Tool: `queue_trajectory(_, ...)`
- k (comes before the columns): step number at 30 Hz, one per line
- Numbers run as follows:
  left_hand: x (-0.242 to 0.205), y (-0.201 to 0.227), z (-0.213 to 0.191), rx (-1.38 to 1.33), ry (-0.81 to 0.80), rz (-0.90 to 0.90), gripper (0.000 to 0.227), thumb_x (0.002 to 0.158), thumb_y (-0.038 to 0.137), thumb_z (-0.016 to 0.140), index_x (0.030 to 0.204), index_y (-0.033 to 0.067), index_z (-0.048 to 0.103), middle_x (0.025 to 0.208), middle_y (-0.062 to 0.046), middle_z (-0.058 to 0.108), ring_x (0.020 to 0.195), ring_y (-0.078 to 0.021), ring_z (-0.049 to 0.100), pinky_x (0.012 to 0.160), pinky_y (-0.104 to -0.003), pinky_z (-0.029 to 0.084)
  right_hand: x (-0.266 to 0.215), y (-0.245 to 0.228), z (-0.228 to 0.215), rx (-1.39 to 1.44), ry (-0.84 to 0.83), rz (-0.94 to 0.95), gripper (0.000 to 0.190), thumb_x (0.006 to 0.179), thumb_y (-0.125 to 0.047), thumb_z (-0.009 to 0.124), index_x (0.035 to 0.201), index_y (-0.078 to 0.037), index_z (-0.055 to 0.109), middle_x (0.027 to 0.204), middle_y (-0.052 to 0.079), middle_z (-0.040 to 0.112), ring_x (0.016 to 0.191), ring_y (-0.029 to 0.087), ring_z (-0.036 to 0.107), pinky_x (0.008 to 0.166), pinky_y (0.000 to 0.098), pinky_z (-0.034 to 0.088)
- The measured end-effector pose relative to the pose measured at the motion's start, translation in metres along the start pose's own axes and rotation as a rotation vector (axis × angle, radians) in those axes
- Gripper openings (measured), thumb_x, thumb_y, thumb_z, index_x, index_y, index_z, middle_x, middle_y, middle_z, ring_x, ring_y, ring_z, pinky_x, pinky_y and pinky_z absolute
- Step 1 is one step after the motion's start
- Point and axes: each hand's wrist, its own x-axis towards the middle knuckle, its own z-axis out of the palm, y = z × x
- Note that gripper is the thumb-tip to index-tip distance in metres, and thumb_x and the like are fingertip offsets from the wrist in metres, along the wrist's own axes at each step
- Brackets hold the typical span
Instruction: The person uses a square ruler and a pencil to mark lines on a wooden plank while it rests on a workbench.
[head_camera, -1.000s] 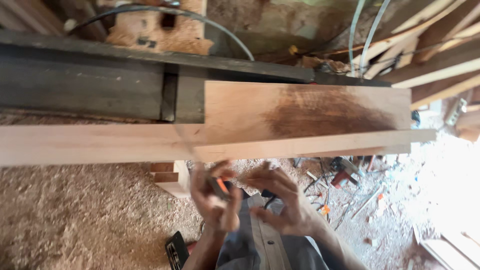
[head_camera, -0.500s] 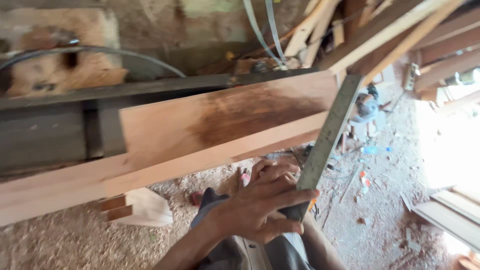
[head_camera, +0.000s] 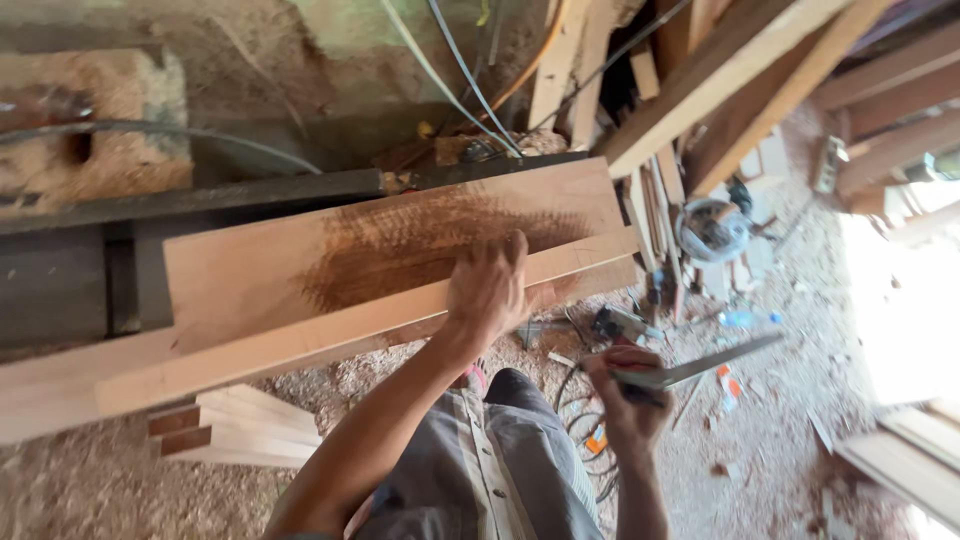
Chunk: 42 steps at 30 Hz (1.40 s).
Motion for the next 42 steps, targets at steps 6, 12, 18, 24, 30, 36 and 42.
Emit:
queue_trajectory(6, -0.005, -0.03, -0.019, -0.212, -0.464, -0.174, 0.092, 0.088, 0.08, 0.051, 0.146, 0.008, 0.054, 0.072, -0.008, 0.071, 0.056, -0.0189, 0.063, 0.048, -0.04, 0.053, 0.032, 0.002, -0.003, 0.011, 0.019, 0.027, 0.027, 0.085, -0.006, 0.084, 0.102, -0.006, 0.063, 0.093, 0.005, 0.069, 0.072, 0.01, 0.06, 0.064, 0.0247, 0.051)
queue_trajectory(12, -0.113, -0.123, -0.082, -0.655, -0.578, -0.7, 0.075, 0.077, 0.072, 0.063, 0.122, 0.0126, 0.07, 0.079, -0.008, 0.074, 0.065, -0.0185, 0.073, 0.058, -0.036, 0.063, 0.036, -0.01, 0.017, -0.093, -0.051, 0.044, 0.027, 0.085, -0.012, 0.085, 0.104, -0.006, 0.067, 0.09, 0.003, 0.068, 0.072, 0.007, 0.058, 0.062, 0.0221, 0.048)
queue_trajectory(18, -0.307, -0.183, -0.083, -1.082, -0.134, -0.891, 0.057, 0.072, 0.022, 0.087, 0.122, 0.0036, 0.067, 0.103, -0.006, 0.079, 0.088, -0.0141, 0.077, 0.076, -0.033, 0.065, 0.05, 0.004, 0.059, 0.097, -0.23, 0.019, 0.015, 0.091, -0.002, 0.079, 0.101, -0.004, 0.068, 0.093, 0.005, 0.07, 0.075, 0.009, 0.059, 0.064, 0.0214, 0.043)
queue_trajectory(24, -0.489, -0.18, -0.048, -1.132, -0.001, -1.284, 0.052, 0.067, 0.001, 0.092, 0.114, 0.0018, 0.071, 0.099, -0.01, 0.079, 0.087, -0.0169, 0.075, 0.074, -0.034, 0.064, 0.042, -0.004, 0.132, 0.166, -0.392, 0.012, 0.018, 0.097, 0.008, 0.075, 0.102, -0.003, 0.063, 0.09, 0.007, 0.066, 0.068, 0.008, 0.052, 0.064, 0.0204, 0.04)
queue_trajectory(30, -0.586, -0.173, 0.024, -0.998, 0.035, -1.482, 0.047, 0.069, 0.008, 0.093, 0.112, 0.0079, 0.073, 0.103, -0.007, 0.08, 0.091, -0.0158, 0.076, 0.076, -0.032, 0.064, -0.009, -0.027, 0.222, 0.146, -0.664, -0.008, 0.019, 0.101, 0.008, 0.074, 0.098, 0.0, 0.057, 0.09, 0.015, 0.066, 0.062, 0.01, 0.049, 0.058, 0.0228, 0.036)
queue_trajectory(36, -0.628, -0.209, 0.091, -0.885, 0.216, -1.201, 0.049, 0.072, 0.009, 0.092, 0.117, 0.0099, 0.073, 0.117, -0.009, 0.076, 0.106, -0.0206, 0.074, 0.09, -0.031, 0.06, -0.07, -0.037, 0.277, 0.076, -0.865, -0.083, 0.021, 0.097, 0.009, 0.074, 0.106, 0.0, 0.057, 0.103, 0.017, 0.069, 0.087, 0.017, 0.065, 0.084, 0.0301, 0.058)
queue_trajectory(42, -0.634, -0.281, 0.11, -0.945, -0.052, -1.104, 0.052, 0.065, 0.009, 0.093, 0.113, 0.0102, 0.071, 0.115, -0.01, 0.075, 0.109, -0.025, 0.072, 0.096, -0.035, 0.056, -0.113, -0.054, 0.282, -0.09, -0.869, -0.102, 0.023, 0.099, 0.01, 0.075, 0.108, 0.001, 0.056, 0.104, 0.018, 0.07, 0.092, 0.019, 0.069, 0.091, 0.0305, 0.058)
